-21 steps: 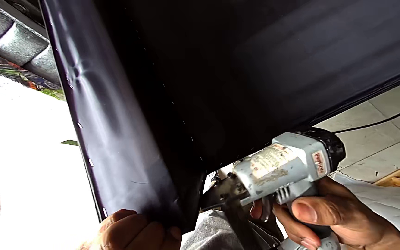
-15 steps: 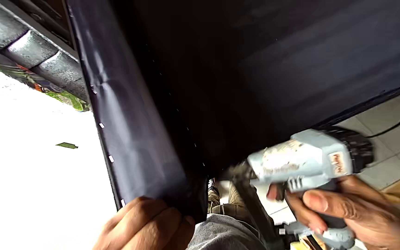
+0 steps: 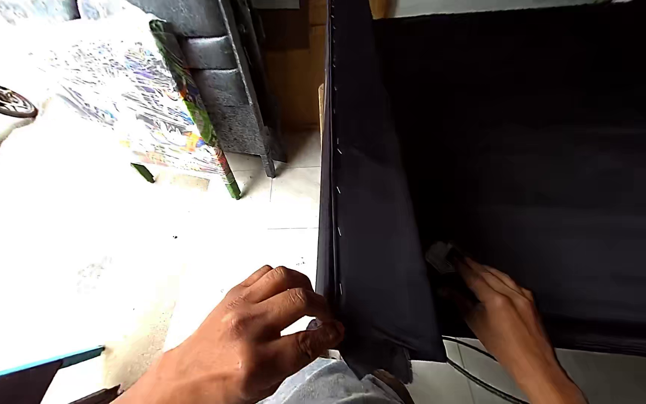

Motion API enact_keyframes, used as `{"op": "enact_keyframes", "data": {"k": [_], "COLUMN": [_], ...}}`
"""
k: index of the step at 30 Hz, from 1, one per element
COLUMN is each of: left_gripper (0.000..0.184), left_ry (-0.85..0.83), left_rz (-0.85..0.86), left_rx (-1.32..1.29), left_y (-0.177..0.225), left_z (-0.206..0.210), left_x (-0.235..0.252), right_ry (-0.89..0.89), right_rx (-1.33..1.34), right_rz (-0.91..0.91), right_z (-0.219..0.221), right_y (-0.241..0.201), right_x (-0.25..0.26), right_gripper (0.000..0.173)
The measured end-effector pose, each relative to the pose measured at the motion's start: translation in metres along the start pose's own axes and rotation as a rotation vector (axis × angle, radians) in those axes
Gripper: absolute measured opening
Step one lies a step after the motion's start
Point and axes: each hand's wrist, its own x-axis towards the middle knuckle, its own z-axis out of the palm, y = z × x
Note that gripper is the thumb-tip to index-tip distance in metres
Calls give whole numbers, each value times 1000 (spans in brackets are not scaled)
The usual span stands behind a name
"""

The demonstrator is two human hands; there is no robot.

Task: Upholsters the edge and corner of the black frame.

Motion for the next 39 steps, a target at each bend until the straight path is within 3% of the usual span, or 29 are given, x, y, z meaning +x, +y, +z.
{"op": "enact_keyframes", "data": {"k": [2, 4, 8, 14, 18, 20, 25, 28, 31, 36, 39], "left_gripper": [18, 17, 18, 20, 14, 8, 6, 6, 18, 16, 15], "left_ry": [23, 24, 1, -33, 96, 219, 339, 292, 154, 119, 121], "left_rz": [-13, -10, -11, -20, 23, 26, -13, -44, -136, -57, 16], "left_rx": [-31, -61, -73, -23, 18, -10, -61, -146, -242, 152, 184], "left_y": [0, -2, -3, 3, 4, 3, 4, 3, 7, 23, 24], "left_z": [4, 7, 9, 12, 22, 33, 46, 42, 24, 25, 23], "left_x": [-4, -4, 7, 26, 23, 15, 7, 8, 14, 23, 21], "right_ry": [229, 211, 135, 266, 83, 76, 101, 90, 189, 307, 244], "right_rx": [185, 353, 88, 68, 383, 472, 79, -83, -107, -15, 72], "right_rz": [-113, -312, -430, -454, -454, -390, -447, -508, -573, -558, -388], "right_z": [-63, -101, -93, -87, -100, -111, -96, -98, -92, -83, -92], "right_y": [-69, -130, -191, -192, -177, -168, -176, -190, -190, -181, -179], "right_x": [-2, -12, -8, 0, 3, 8, 20, 20, 16, 4, -24], "right_gripper": [30, 19, 16, 8, 12, 19, 16, 17, 16, 12, 28]}}
